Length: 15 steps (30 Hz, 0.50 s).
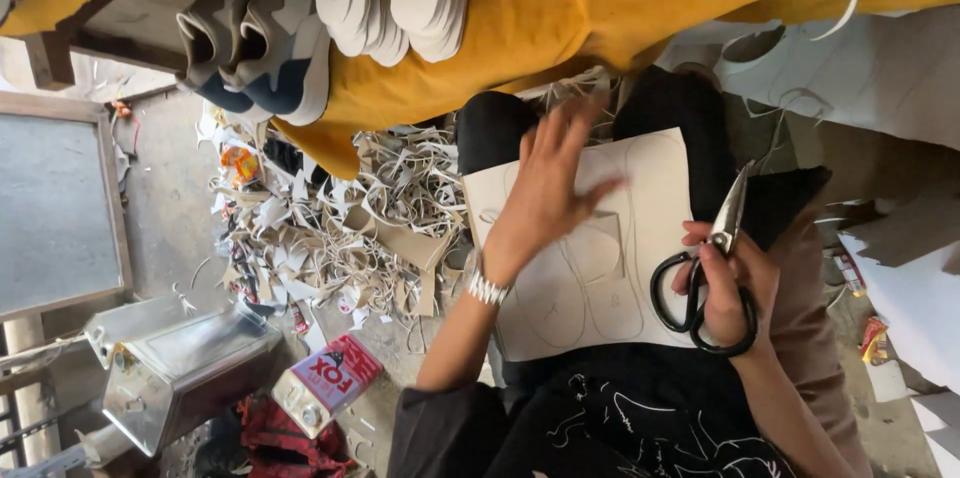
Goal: The person uses scissors to cut out shoe insole shapes from a sheet of white material. They hold the material on their lap, cut along the drawn outlines, and remove the excess pieces.
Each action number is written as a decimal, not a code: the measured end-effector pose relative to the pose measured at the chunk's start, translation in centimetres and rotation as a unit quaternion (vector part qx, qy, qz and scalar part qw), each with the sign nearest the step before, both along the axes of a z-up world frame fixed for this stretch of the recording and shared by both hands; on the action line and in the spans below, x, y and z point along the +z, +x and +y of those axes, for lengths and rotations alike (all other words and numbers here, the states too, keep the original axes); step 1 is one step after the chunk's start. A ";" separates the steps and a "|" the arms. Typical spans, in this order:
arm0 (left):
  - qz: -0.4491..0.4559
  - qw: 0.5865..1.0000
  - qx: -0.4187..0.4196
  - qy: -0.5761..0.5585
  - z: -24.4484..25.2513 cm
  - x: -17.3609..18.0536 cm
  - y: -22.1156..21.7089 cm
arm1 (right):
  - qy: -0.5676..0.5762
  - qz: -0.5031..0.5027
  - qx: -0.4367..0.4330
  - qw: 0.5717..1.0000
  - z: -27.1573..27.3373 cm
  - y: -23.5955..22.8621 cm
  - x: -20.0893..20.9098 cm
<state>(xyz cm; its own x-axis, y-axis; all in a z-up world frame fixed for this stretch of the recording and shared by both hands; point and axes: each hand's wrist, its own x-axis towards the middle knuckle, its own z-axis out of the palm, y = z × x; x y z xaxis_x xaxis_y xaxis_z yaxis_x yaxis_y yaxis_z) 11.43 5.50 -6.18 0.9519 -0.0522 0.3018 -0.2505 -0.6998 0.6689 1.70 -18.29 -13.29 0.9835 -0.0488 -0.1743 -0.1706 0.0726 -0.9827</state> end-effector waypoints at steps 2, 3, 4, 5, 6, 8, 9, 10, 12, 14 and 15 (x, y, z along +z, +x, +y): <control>0.135 0.979 -0.096 0.119 1.5 0.3 -7.0 | 0.009 -0.015 0.000 1.000 -0.2 -0.2 -0.6; 0.138 0.979 -0.090 0.118 2.2 -0.4 -8.7 | 0.010 -0.012 0.006 1.000 0.1 -0.1 0.3; 0.122 0.975 -0.103 0.155 2.9 -0.9 -10.5 | 0.000 0.008 0.012 1.000 0.5 -0.1 1.2; 0.106 0.969 -0.115 0.193 3.7 -1.5 -12.2 | -0.009 0.026 0.017 0.999 0.9 0.2 2.0; 0.108 0.969 -0.108 0.193 4.2 -1.8 -12.9 | -0.008 0.026 0.024 0.999 1.1 0.1 2.0; -0.003 0.987 -0.129 0.095 5.3 -2.4 -14.3 | -0.021 0.028 0.016 0.999 1.5 0.3 2.0; -0.002 0.988 -0.122 0.094 6.0 -2.6 -14.1 | -0.022 0.028 0.024 0.999 1.5 0.3 2.1; -0.027 0.994 -0.072 0.081 6.8 -3.0 -13.9 | -0.031 0.028 0.017 0.999 1.5 0.3 2.2; -0.049 0.997 -0.012 0.066 9.1 -4.6 -13.2 | -0.042 0.031 0.019 0.998 1.2 0.3 2.1; -0.103 0.983 0.153 -0.014 12.4 -7.1 -12.2 | -0.050 0.022 0.004 0.999 0.8 0.2 1.7; -0.102 0.982 0.156 -0.015 14.5 -8.7 -12.3 | -0.051 0.022 0.007 0.998 0.7 0.1 1.5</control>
<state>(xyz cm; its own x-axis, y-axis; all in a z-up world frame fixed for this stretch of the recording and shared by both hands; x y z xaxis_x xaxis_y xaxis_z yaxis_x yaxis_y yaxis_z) -0.88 19.99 -14.90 0.8397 0.2436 0.4854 -0.1583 -0.7452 0.6478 1.78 -17.62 -11.81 0.9755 -0.0548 -0.2132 -0.2150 -0.0292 -0.9762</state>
